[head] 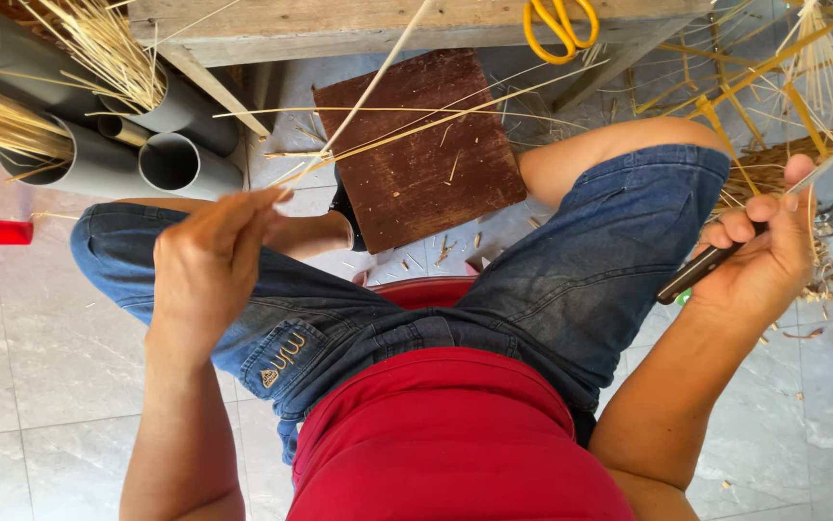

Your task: The person sits on a red stool and splits thin bamboo sticks lengthwise into narrow strips, using a small knife to help split and trim the pieces. They work each stick across their lap and a wooden board, setting finished strips on the workbench with bundles of similar material.

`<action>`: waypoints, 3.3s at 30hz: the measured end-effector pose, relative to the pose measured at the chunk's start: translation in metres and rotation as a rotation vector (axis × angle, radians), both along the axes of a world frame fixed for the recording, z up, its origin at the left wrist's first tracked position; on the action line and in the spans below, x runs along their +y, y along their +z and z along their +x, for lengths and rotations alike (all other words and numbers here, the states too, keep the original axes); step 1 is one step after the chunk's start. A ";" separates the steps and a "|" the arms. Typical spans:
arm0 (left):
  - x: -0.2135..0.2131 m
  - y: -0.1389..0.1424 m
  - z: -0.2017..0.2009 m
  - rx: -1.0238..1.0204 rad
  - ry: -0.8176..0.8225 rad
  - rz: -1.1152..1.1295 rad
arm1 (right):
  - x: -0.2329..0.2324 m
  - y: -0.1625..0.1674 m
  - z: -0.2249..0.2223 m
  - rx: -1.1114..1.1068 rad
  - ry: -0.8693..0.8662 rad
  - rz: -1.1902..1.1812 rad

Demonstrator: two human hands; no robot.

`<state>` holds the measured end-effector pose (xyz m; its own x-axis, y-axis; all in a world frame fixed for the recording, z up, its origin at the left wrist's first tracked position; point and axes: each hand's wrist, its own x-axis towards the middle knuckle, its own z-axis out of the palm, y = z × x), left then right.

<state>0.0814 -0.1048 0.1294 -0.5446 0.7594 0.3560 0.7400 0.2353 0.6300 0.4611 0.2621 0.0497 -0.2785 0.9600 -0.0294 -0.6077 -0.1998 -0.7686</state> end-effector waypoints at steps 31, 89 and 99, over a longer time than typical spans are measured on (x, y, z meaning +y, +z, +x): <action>0.191 -0.188 -0.212 0.096 0.176 -0.051 | 0.074 0.025 -0.242 -0.402 0.533 0.053; 0.386 -0.155 -0.265 0.214 0.128 0.109 | 0.087 -0.002 -0.289 -0.503 0.567 0.125; 0.384 -0.139 -0.260 0.040 0.196 0.212 | 0.086 0.000 -0.286 -0.508 0.561 0.126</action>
<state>-0.1787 0.2795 -0.0101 -0.6557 0.5474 0.5200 0.7189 0.2421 0.6516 0.1748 0.3480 0.0494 -0.7067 0.6832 -0.1837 -0.0071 -0.2665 -0.9638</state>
